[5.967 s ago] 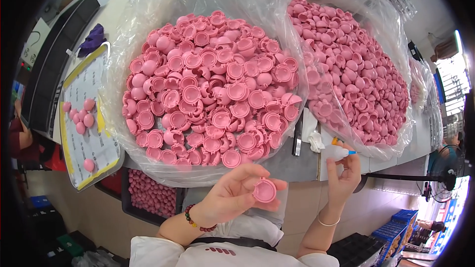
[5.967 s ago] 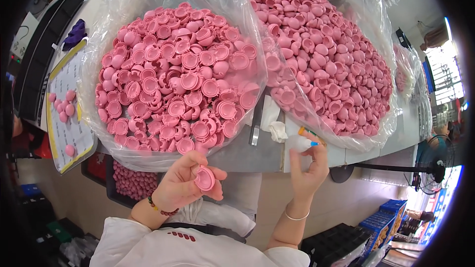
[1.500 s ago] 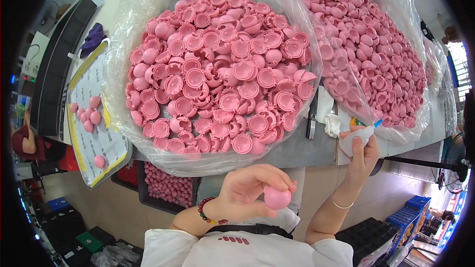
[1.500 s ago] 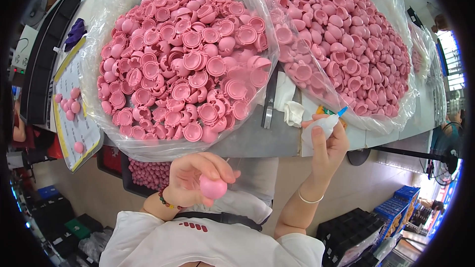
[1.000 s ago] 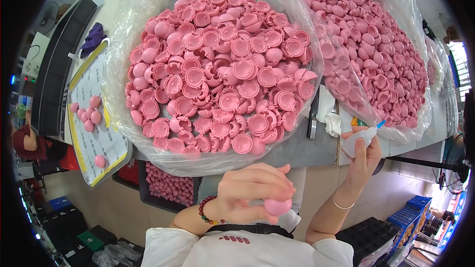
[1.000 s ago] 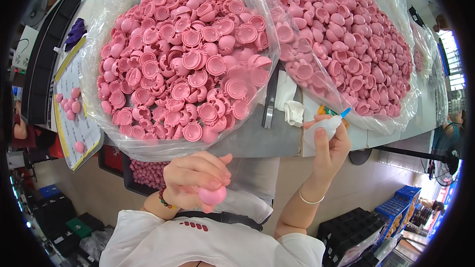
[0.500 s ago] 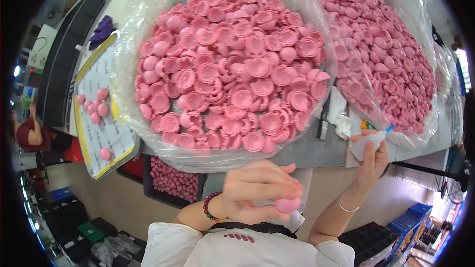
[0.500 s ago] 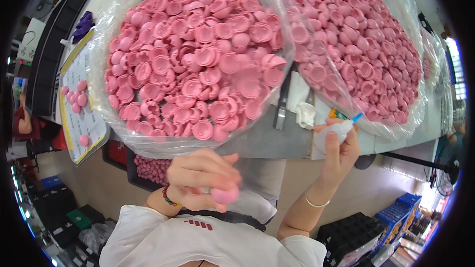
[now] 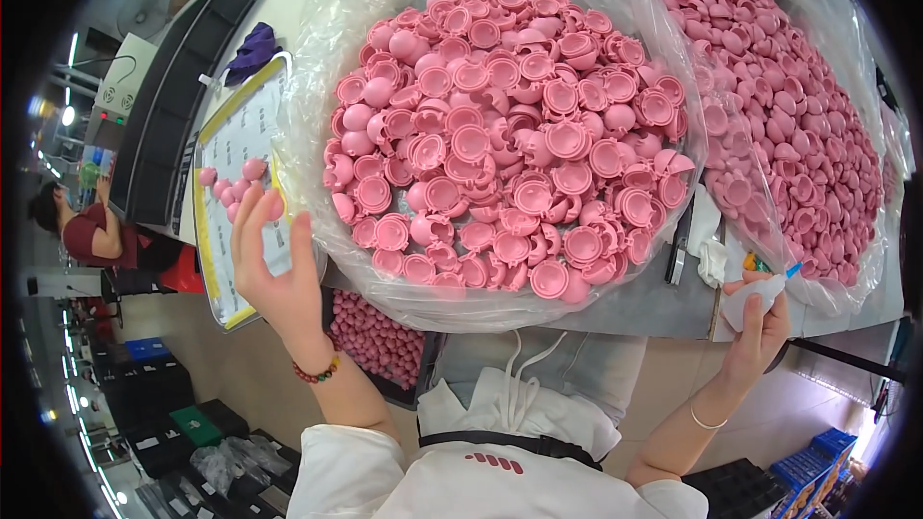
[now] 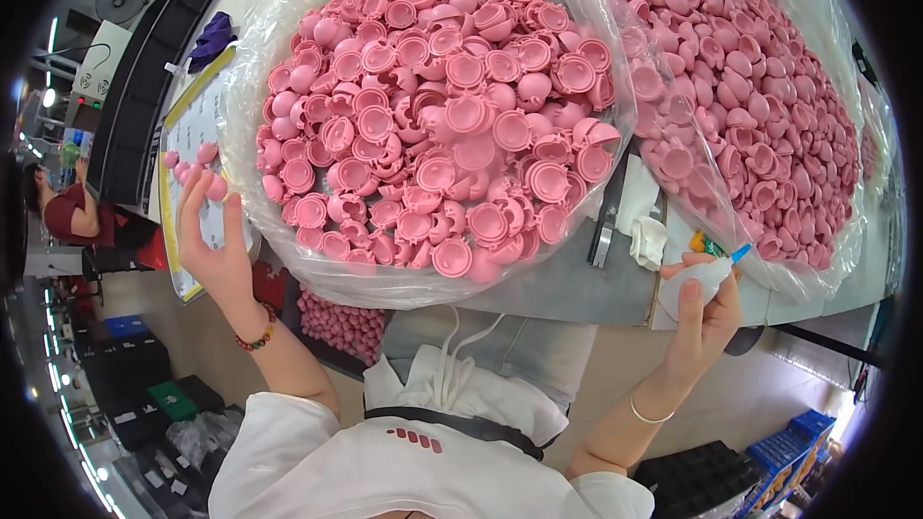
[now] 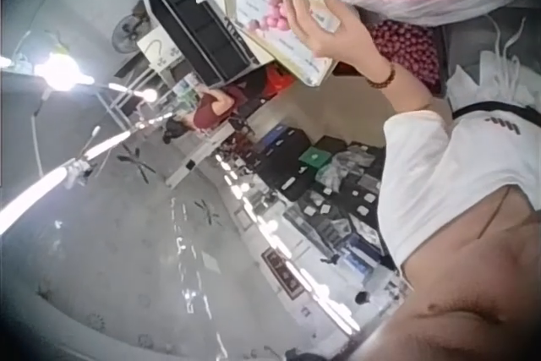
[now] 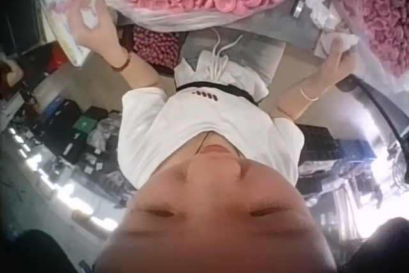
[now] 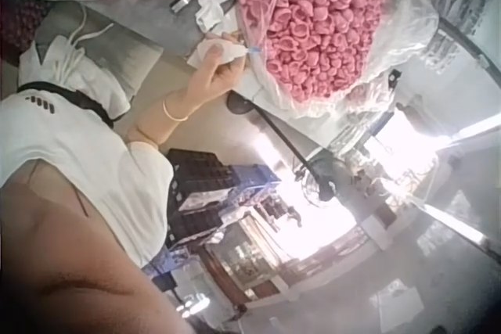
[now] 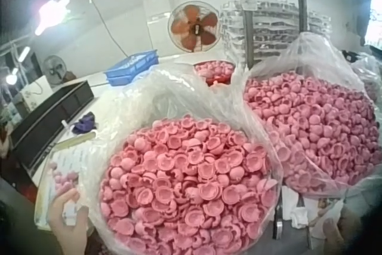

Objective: Applying glue to and assembling small pink plastic toy components at a factory workbench.

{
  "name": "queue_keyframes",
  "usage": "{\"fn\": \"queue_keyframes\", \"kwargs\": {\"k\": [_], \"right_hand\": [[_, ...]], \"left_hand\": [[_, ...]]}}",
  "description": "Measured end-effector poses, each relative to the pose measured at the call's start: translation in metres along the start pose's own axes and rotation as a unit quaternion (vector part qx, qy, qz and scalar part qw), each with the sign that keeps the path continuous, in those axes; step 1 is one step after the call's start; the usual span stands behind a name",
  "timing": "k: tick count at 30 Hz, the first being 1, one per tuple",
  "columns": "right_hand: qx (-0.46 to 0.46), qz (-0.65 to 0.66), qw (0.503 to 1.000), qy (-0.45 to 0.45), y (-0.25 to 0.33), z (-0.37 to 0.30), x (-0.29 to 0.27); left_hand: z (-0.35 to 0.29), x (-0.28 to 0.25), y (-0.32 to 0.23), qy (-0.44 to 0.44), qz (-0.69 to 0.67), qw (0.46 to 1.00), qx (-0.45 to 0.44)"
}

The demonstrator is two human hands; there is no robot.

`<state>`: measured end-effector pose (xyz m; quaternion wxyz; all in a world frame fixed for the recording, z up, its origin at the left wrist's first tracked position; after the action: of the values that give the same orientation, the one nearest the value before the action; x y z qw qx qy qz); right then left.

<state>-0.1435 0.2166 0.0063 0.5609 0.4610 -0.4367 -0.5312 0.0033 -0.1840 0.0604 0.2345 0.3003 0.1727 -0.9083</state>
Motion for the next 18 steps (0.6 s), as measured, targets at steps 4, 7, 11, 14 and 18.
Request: {"fn": "queue_keyframes", "kwargs": {"k": [4, 7, 11, 14, 18], "right_hand": [[-0.013, -0.005, 1.000, -0.004, 0.001, -0.003, -0.004], [-0.029, -0.015, 0.999, -0.022, 0.000, -0.002, -0.005], [-0.095, 0.036, 0.989, -0.109, 0.008, -0.011, -0.005], [-0.065, 0.127, 0.990, -0.009, 0.033, -0.034, 0.028], [0.059, 0.283, 0.942, 0.171, 0.036, -0.055, 0.082]], "left_hand": [[-0.009, 0.002, -0.048, 0.173, -0.072, 0.978, 0.096], [-0.018, 0.013, -0.053, 0.246, -0.075, 0.961, 0.103], [-0.017, 0.007, -0.064, 0.185, -0.199, 0.962, 0.036], [-0.031, -0.004, -0.093, 0.267, -0.422, 0.863, 0.074], [-0.074, -0.004, -0.150, 0.393, -0.596, 0.699, 0.055]]}}
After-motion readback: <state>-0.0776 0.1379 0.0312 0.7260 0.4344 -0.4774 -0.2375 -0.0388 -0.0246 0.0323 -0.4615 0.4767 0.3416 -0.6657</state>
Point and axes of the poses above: each hand's wrist, its own z-axis towards the middle knuckle, its own x-axis out of the palm, y = z × x, the point moved 4 cm from there along z, towards the middle knuckle, and after that the axes turned 14 degrees about z, right-handed, at the moved point
